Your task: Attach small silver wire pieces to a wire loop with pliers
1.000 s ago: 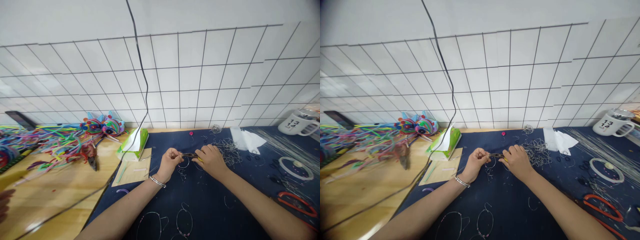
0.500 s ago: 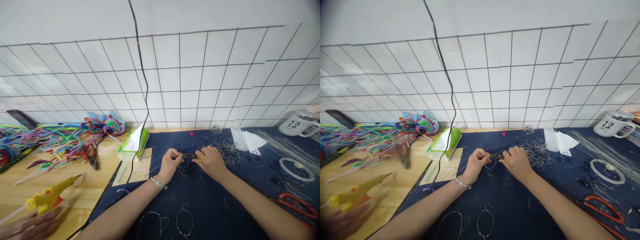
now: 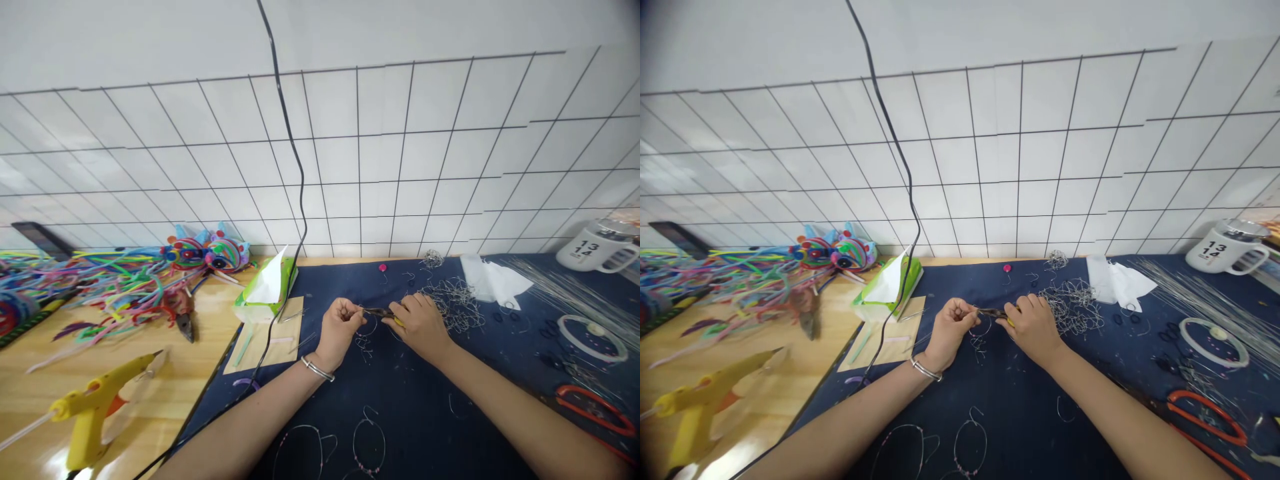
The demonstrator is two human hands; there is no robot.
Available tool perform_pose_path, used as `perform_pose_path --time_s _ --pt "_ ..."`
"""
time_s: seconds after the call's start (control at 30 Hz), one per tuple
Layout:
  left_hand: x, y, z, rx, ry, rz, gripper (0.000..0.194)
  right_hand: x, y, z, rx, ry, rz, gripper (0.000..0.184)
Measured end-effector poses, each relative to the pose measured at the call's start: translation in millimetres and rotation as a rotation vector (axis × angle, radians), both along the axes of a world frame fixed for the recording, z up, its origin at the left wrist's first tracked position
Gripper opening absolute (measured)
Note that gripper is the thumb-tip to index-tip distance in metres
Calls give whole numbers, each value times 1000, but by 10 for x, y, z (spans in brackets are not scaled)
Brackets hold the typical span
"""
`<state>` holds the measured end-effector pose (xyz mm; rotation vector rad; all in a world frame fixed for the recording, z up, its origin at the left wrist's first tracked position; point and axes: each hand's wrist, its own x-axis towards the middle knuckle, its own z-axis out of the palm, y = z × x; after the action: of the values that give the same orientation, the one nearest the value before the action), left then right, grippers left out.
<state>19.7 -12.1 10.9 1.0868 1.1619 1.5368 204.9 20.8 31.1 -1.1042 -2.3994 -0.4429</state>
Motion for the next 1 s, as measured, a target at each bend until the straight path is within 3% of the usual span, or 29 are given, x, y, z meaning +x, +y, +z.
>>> perform_pose_path --time_s 1.0 --pt "3 -4 2 7 -16 -18 17 9 17 -15 -10 7 8 32"
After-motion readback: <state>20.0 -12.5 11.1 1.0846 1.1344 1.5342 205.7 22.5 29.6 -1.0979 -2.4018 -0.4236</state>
